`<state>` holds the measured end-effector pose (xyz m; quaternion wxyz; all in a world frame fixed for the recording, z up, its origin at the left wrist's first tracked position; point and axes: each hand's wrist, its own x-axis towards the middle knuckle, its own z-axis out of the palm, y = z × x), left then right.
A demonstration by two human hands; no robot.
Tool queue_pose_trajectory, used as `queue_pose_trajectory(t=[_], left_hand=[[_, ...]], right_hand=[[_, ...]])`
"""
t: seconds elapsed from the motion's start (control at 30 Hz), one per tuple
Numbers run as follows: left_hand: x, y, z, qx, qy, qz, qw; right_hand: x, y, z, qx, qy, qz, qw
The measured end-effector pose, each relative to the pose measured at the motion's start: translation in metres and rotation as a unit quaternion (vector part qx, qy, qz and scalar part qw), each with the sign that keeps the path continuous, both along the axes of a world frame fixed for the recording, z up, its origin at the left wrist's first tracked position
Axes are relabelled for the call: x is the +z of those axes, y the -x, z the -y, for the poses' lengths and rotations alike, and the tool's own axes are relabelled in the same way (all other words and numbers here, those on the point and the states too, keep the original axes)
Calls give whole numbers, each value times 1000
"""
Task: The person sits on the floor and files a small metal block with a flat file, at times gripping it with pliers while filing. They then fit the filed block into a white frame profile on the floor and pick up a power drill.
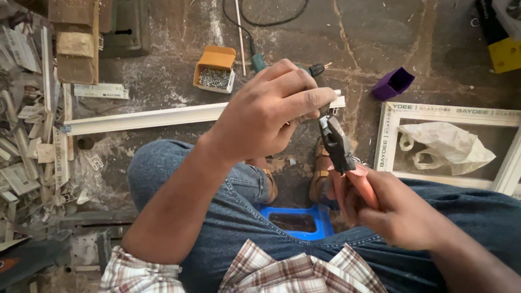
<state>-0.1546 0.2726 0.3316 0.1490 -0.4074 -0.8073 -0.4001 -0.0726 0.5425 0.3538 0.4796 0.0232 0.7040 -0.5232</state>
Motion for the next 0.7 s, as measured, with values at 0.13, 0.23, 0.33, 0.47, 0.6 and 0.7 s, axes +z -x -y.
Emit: queue_pose_trajectory(t=[0.13,0.23,0.33,0.47,0.6,0.7], left_hand=[[0,3,5,-26,1,7,1000],[2,3,7,-44,-1,3,999],[3,4,9,-68,2,18,998],[4,5,10,-86,13,13,996],[5,7,12,-90,22,5,996],[5,8,14,-94,24,13,995]], right_hand=[[-2,-3,-5,32,27,-29,999],[-1,-2,-7,24,50,1,998],[0,0,-8,28,-18,51,998],[2,0,-10,26,11,60,998],[0,-1,-11,55,-14,38,998],[-3,-2,-11,72,84,-26,994]])
